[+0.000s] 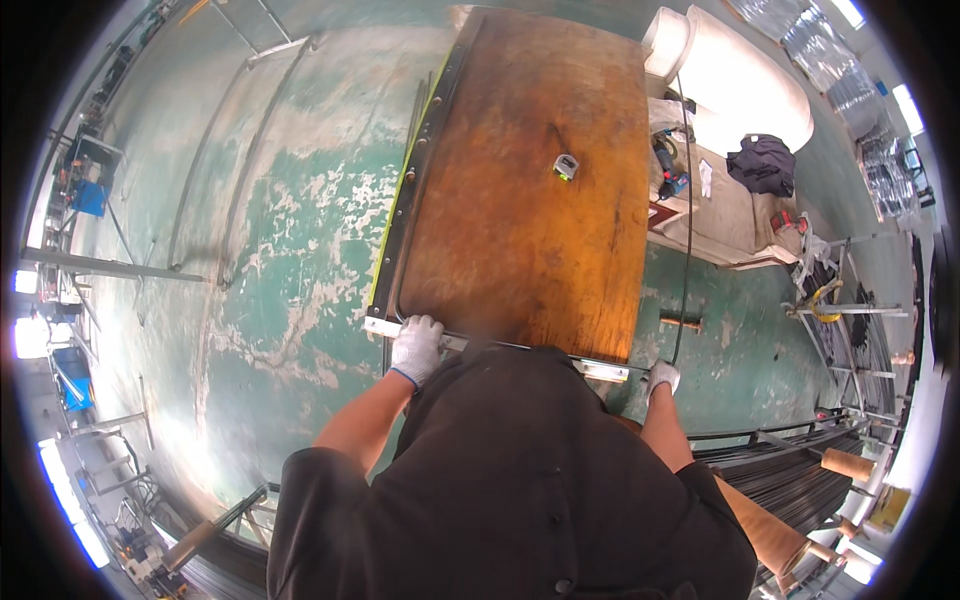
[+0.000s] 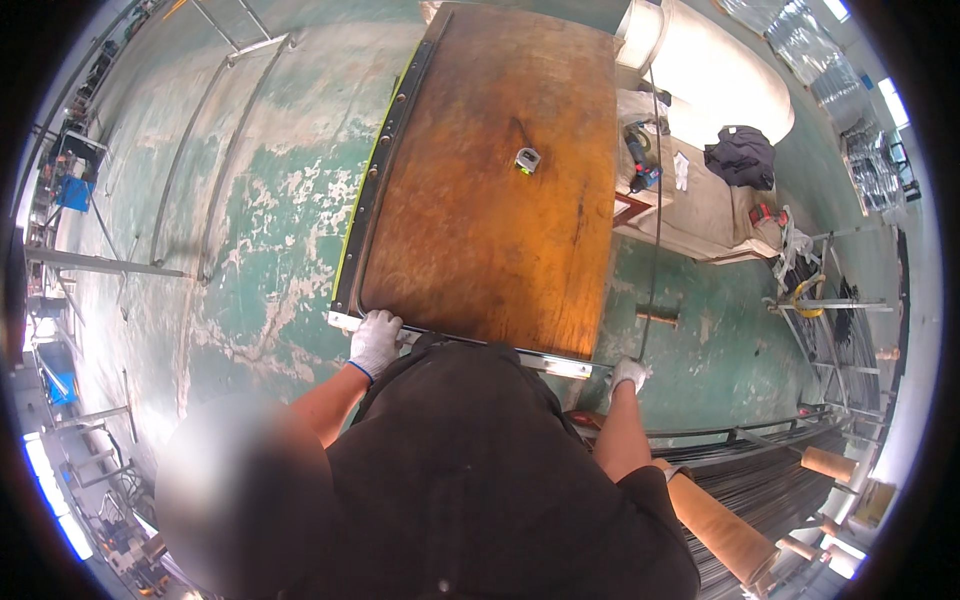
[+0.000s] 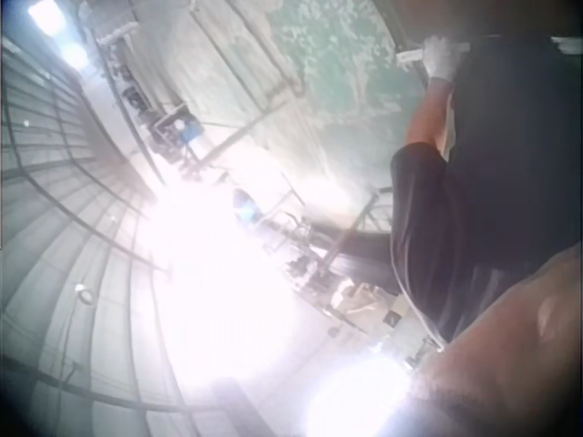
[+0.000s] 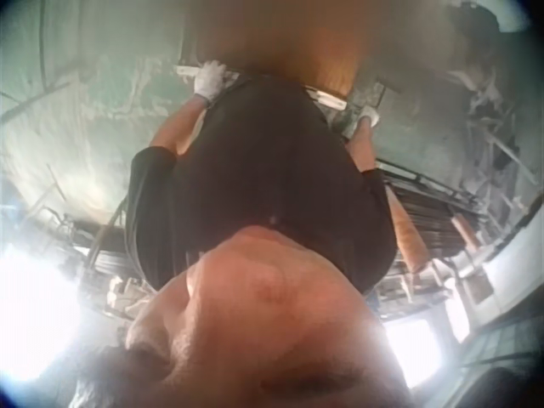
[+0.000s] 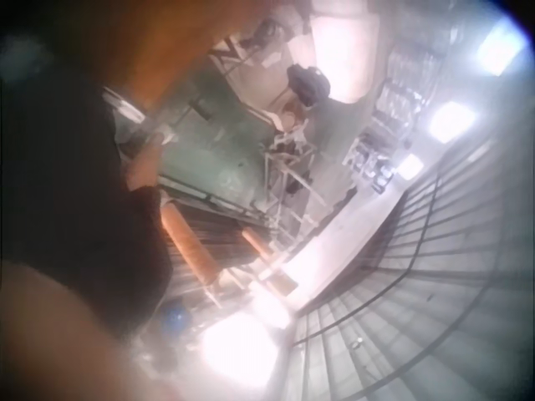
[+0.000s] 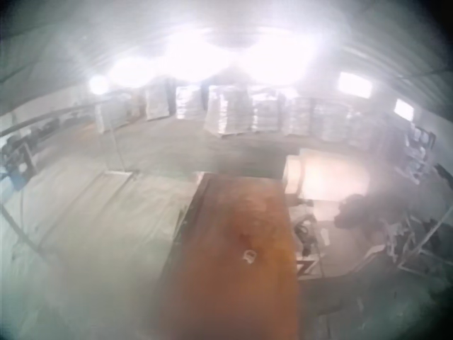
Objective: The person operates a metal rod bending machine, loading straight rods and retrieving bent ones. They then manually bend individual rods on a wooden jig and place the finished pieces onto a rack.
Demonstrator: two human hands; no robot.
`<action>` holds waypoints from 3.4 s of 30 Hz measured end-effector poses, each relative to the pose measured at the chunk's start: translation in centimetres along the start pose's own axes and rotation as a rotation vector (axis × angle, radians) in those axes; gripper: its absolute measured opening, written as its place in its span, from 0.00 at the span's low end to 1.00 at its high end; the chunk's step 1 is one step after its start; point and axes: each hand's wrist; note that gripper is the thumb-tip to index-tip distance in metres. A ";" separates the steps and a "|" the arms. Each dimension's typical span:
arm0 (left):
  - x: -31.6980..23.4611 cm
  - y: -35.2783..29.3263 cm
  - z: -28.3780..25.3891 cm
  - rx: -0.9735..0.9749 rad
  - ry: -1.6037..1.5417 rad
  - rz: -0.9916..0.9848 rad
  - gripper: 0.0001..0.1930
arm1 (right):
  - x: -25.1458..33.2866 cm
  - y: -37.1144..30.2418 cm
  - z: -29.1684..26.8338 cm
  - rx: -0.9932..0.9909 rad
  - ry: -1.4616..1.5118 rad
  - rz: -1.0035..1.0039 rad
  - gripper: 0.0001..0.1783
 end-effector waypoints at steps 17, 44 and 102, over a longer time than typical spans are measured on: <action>-0.4 0.6 -0.7 0.075 0.055 -0.022 0.17 | 4.5 4.1 -0.1 -0.032 -0.098 -0.282 0.34; -0.4 0.4 -0.7 0.019 0.046 -0.009 0.08 | 5.8 -1.2 0.4 -0.041 0.020 -0.167 0.35; -0.9 1.1 -0.6 -0.008 0.006 -0.109 0.15 | 7.3 -6.4 -2.4 -0.006 0.346 -0.140 0.33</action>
Point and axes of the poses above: each hand's wrist, its own y-axis towards the middle knuckle, its own z-axis out of the palm, x = y × z, and after that the axes turned 13 degrees about -y, right-handed
